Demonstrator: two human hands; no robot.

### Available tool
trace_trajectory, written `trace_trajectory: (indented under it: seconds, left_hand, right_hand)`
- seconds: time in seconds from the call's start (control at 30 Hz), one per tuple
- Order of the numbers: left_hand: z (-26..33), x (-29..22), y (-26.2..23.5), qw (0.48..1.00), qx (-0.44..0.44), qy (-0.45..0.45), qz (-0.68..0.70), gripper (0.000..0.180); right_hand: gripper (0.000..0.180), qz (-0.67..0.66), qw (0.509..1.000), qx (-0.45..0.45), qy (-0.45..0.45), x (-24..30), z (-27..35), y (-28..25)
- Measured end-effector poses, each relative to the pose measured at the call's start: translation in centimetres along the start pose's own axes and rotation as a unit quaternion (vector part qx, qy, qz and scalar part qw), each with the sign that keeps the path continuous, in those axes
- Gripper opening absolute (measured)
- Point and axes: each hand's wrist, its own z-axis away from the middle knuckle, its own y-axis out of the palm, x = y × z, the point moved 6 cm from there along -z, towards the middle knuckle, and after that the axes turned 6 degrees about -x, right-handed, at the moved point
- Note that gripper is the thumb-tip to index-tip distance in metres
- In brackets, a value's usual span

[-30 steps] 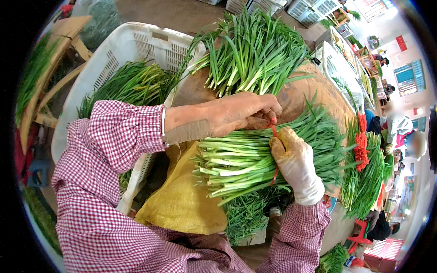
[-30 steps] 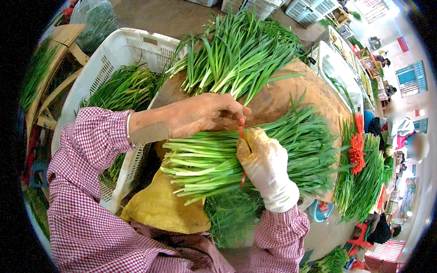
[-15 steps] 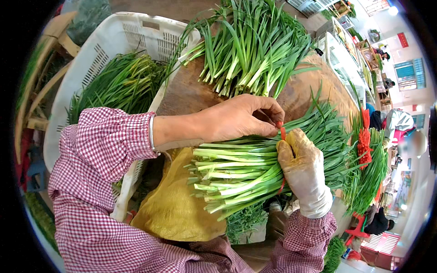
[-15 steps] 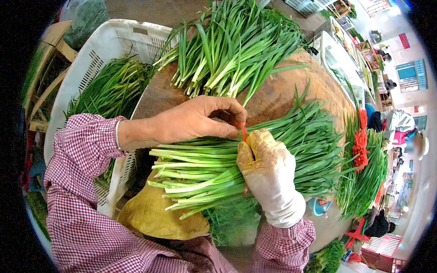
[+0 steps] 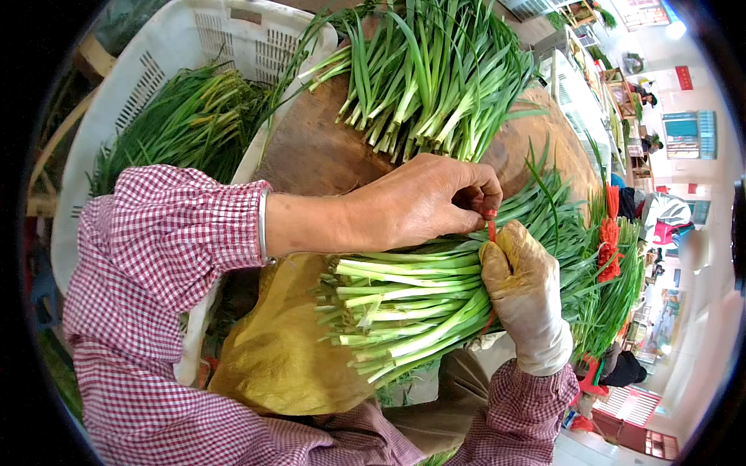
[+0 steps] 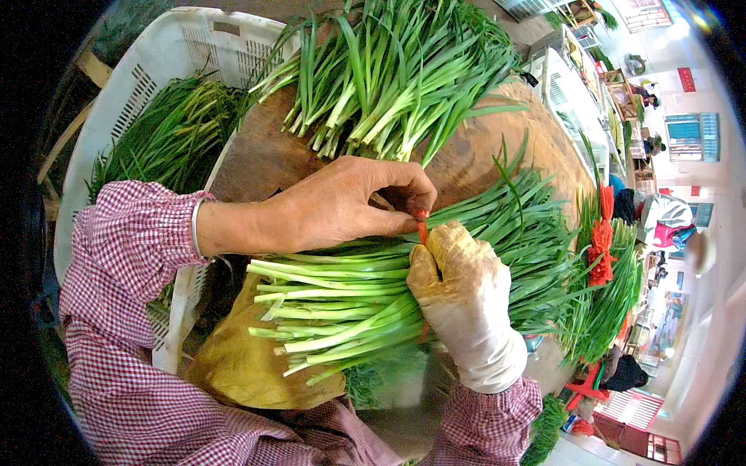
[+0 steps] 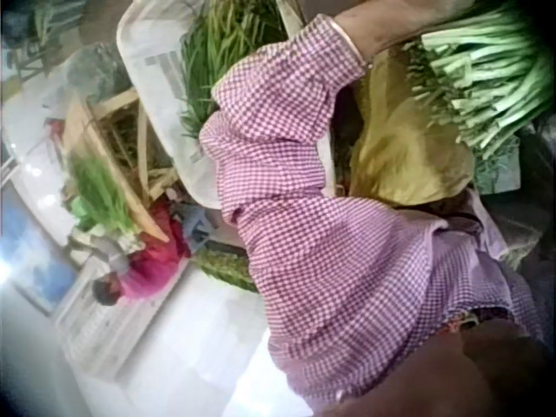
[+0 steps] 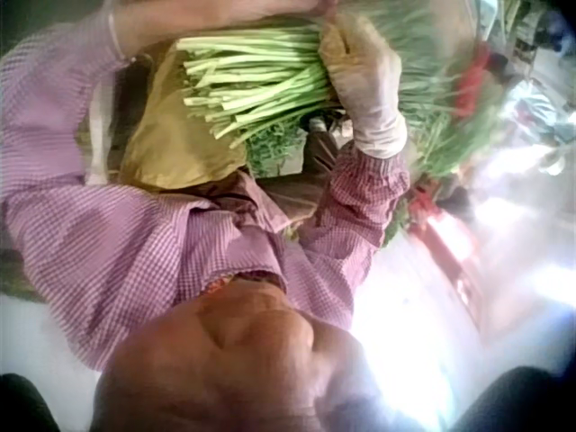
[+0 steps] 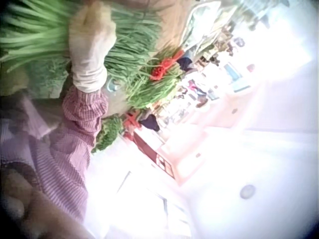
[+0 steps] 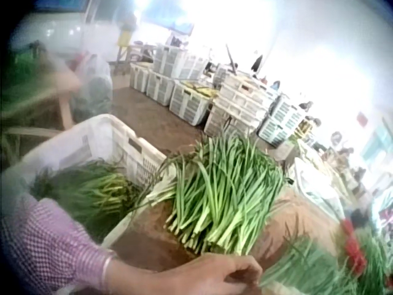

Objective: The person bundles leeks by hand using red elastic bands and places the finished bundles onto a pile on the floor in a processing warehouse.

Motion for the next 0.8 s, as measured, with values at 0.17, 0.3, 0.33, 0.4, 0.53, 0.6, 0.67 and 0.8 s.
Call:
trace_trajectory:
  seconds: [0.17,0.3,0.33,0.4,0.53,0.6,0.67,0.8]
  left_hand:
    - [0.02,-0.35,0.21,1.000,0.005,0.009,-0.023,0.017]
    - [0.13,-0.36,0.10,1.000,0.005,0.007,-0.018,0.016]
    - [0.16,-0.47,0.09,1.000,0.006,0.005,-0.017,0.016]
    - [0.25,-0.58,0.03,1.000,0.002,0.013,-0.014,0.016]
    - [0.26,-0.06,0.02,0.999,-0.012,0.028,-0.014,0.016]
    - [0.24,-0.12,0.00,1.000,-0.014,0.021,-0.010,0.018]
    - [0.28,-0.33,-0.04,1.000,-0.016,0.007,0.004,0.021]
    - [0.28,-0.21,-0.10,0.999,-0.025,0.019,-0.005,0.025]
  right_hand:
    - [0.011,-0.048,0.998,0.029,-0.005,-0.50,-0.14,0.02]
    - [0.010,-0.040,0.998,0.049,-0.006,-0.44,-0.43,0.11]
    - [0.010,-0.035,0.998,0.045,0.004,-0.51,-0.36,0.08]
    - [0.009,-0.026,0.999,0.033,0.019,-0.54,-0.24,0.10]
    - [0.009,-0.050,0.996,0.036,0.058,-0.55,-0.49,0.49]
    - [0.009,-0.052,0.996,0.031,0.064,-0.66,-0.41,0.49]
    - [0.008,-0.041,0.997,0.032,0.060,-0.60,-0.39,0.36]
    - [0.008,-0.041,0.998,0.024,0.037,-0.55,-0.50,0.45]
